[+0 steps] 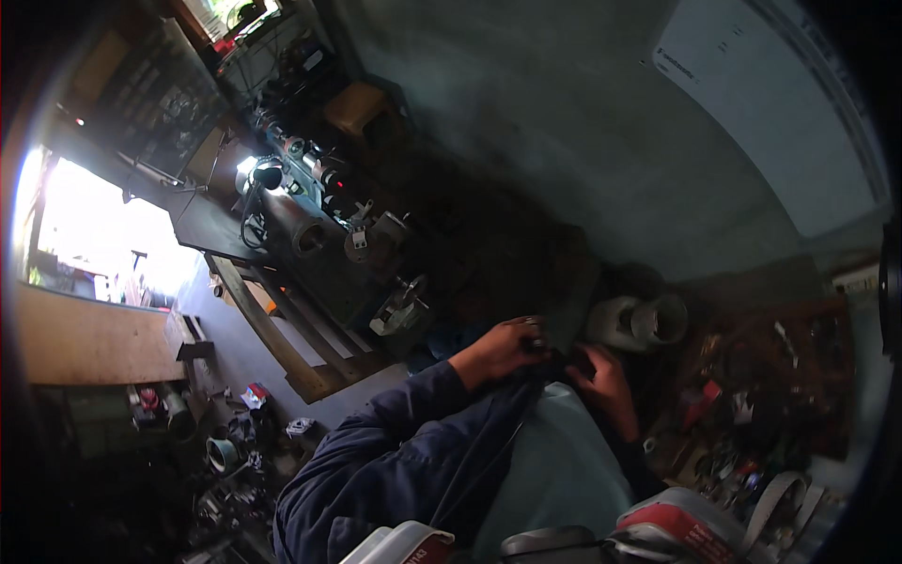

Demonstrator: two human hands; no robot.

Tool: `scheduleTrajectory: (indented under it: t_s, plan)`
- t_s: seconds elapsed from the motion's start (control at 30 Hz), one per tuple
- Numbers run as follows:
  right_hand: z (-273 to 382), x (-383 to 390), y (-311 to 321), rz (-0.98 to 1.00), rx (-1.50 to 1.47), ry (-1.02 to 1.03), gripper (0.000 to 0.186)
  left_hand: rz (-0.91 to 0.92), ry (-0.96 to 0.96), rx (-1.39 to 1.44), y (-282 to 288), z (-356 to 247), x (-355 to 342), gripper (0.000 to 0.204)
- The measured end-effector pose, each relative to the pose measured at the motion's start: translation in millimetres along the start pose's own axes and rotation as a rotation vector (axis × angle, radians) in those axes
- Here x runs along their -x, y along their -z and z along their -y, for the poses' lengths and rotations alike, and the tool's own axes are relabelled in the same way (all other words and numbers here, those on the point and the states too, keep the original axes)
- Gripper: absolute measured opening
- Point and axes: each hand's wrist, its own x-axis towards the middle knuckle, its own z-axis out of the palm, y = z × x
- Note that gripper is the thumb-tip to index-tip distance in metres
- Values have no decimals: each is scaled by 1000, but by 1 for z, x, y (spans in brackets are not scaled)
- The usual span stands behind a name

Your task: The person handles a small metal mechanical component, placing it into a lathe-style machine, tightening it into place with a screwdriver, and manually turning the machine components to secure and align it.

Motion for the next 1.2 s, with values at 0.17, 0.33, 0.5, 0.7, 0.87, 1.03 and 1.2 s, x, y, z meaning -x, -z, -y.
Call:
scheduleTrajectory:
  t_s: [0.17,0.33,0.5,0.7,0.87,1.03,1.2]
  plan:
    - [-84,-77,79,223,85,-11,52,-279,-264,-368,43,-31,-41,48]
    - [-128,-169,137,264,459,-45,57,-338,-332,27,-26,-86,-62,50]
    - [-111,-251,123,294,152,-35,53,-307,-378,-179,-79,-143,-106,45]
    - [-79,-362,72,579,-990,-363,57,-165,-591,-703,-101,-229,-184,46]
    - [-46,-489,84,510,-1006,-343,51,-121,-775,-978,-104,-344,-217,46]
    - [9,-633,82,576,-920,-296,41,-190,-713,-886,-90,-473,-220,46]
    - [61,-780,58,795,-572,-52,37,-352,-762,-871,-66,-579,-195,44]
